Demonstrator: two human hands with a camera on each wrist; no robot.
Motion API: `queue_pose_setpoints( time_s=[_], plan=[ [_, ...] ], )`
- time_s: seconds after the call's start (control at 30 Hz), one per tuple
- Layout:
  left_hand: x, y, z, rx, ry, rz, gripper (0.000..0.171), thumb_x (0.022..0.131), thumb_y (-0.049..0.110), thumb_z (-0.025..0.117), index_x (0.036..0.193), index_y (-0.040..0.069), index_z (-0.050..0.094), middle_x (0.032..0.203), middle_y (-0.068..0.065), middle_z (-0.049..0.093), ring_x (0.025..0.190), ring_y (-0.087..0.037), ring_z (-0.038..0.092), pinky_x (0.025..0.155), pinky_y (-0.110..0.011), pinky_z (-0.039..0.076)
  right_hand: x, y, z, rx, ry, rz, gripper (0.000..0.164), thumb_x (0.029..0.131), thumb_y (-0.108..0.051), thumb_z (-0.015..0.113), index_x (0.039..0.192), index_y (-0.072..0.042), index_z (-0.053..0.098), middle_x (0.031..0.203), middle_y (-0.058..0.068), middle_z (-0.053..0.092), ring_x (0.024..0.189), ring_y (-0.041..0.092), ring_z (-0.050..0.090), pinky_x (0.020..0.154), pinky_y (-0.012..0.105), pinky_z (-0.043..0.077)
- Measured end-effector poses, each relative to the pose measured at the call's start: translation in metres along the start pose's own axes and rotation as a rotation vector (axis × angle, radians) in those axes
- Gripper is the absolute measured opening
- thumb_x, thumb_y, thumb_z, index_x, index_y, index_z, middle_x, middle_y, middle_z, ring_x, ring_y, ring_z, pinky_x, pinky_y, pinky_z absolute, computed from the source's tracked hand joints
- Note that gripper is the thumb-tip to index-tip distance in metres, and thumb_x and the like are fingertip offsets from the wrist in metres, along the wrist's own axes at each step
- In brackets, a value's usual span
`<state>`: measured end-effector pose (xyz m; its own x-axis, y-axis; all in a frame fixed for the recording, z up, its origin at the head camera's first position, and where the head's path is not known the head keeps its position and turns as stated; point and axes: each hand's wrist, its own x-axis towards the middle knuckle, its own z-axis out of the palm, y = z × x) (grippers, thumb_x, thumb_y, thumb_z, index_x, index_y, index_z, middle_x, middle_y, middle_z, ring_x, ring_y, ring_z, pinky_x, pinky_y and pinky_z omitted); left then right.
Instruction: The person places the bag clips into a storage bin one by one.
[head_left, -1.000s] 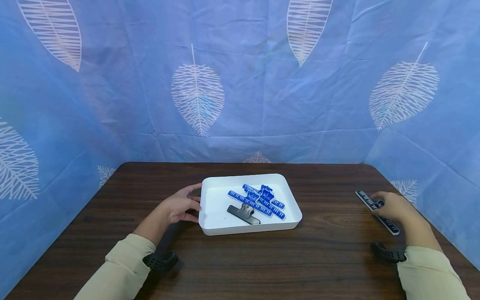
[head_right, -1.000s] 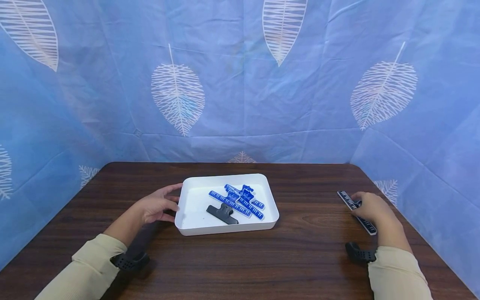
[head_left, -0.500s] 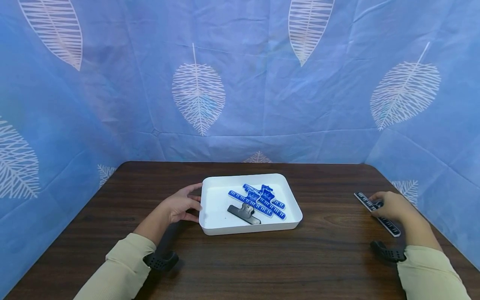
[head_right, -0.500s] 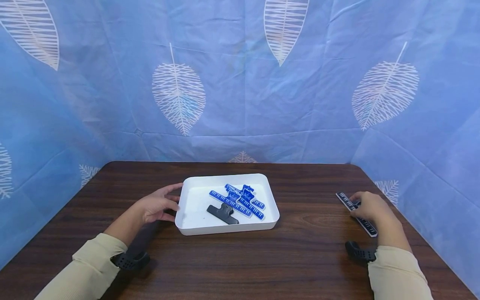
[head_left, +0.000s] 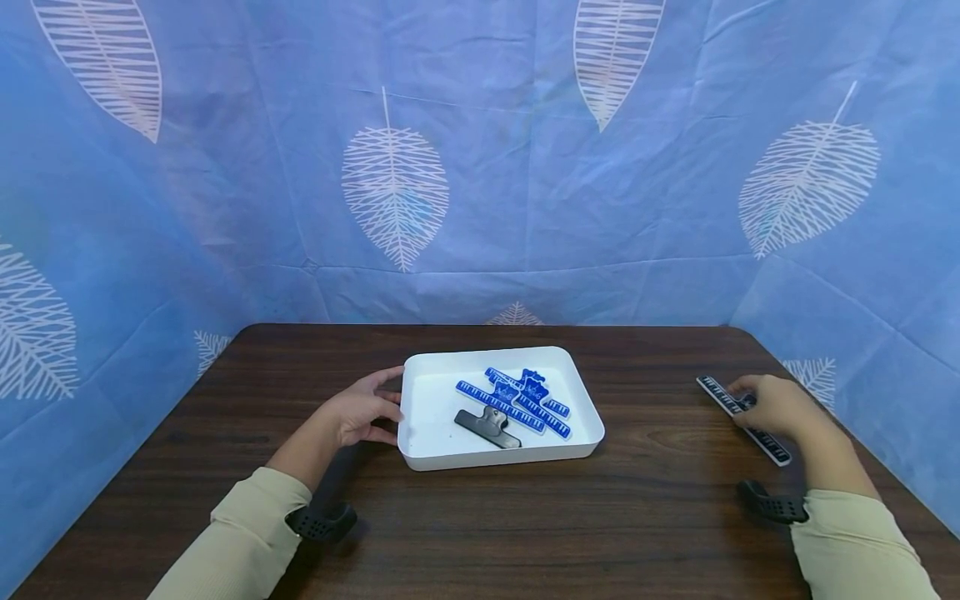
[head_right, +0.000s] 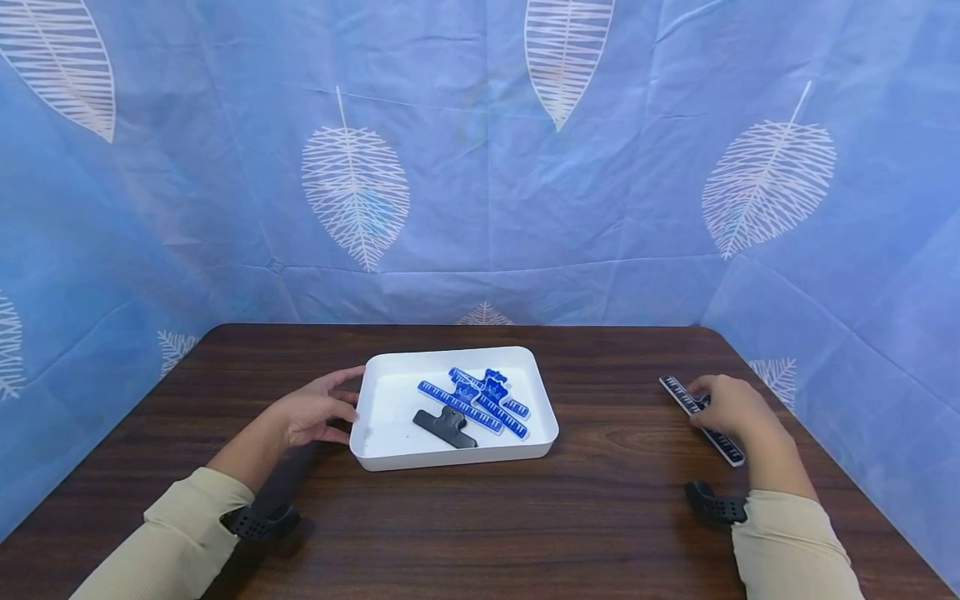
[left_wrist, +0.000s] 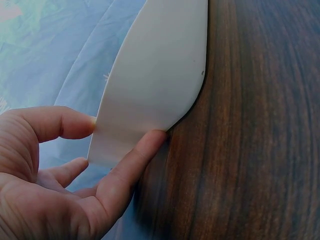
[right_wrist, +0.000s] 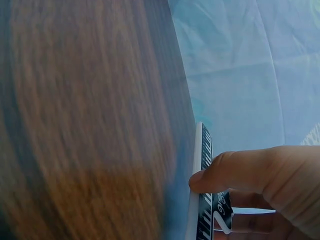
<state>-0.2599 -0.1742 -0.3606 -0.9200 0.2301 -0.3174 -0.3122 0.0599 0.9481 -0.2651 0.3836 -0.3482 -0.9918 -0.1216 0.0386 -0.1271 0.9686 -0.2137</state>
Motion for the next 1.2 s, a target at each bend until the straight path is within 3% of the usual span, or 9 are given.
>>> queue_pose_setpoints(
  time_s=[0.2,0.57,0.83,1.2],
  plan=[
    [-0.001,0.001,0.001,0.003,0.001,0.001,0.084,0.07,-0.013,0.058,0.139,0.021,0.023,0.126,-0.022,0.036,0.106,-0.039,0.046,0.067,-0.051,0.049,0.001,-0.01,-0.002,-0.014,0.018,-0.04,0.043,0.067,-0.016,0.071,0.104,0.003,0.06,0.098,0.03,0.055,0.081,0.041,0.053,0.059,0.048,0.043],
    [-0.001,0.0,0.001,0.008,0.005,0.005,0.083,0.072,-0.013,0.058,0.139,0.02,0.023,0.127,-0.022,0.037,0.106,-0.039,0.046,0.067,-0.051,0.049,0.001,-0.032,-0.008,0.009,0.022,-0.092,0.042,0.069,-0.014,0.07,0.107,0.001,0.059,0.084,0.016,0.059,0.062,0.018,0.05,0.051,0.035,0.041],
    [0.0,-0.001,0.0,-0.003,-0.003,0.004,0.083,0.072,-0.014,0.056,0.14,0.021,0.023,0.126,-0.022,0.036,0.107,-0.039,0.045,0.067,-0.051,0.049,0.003,-0.049,-0.01,-0.001,0.04,-0.122,0.042,0.069,-0.012,0.069,0.108,0.001,0.059,0.092,0.021,0.059,0.064,0.018,0.051,0.052,0.035,0.043],
    [-0.001,0.0,0.0,0.001,0.0,0.002,0.082,0.072,-0.013,0.057,0.139,0.02,0.024,0.125,-0.022,0.036,0.105,-0.039,0.046,0.067,-0.051,0.049,0.004,-0.072,-0.017,0.005,0.005,-0.162,0.042,0.07,-0.012,0.068,0.11,-0.003,0.059,0.083,0.01,0.058,0.057,0.014,0.048,0.049,0.031,0.041]
  ],
)
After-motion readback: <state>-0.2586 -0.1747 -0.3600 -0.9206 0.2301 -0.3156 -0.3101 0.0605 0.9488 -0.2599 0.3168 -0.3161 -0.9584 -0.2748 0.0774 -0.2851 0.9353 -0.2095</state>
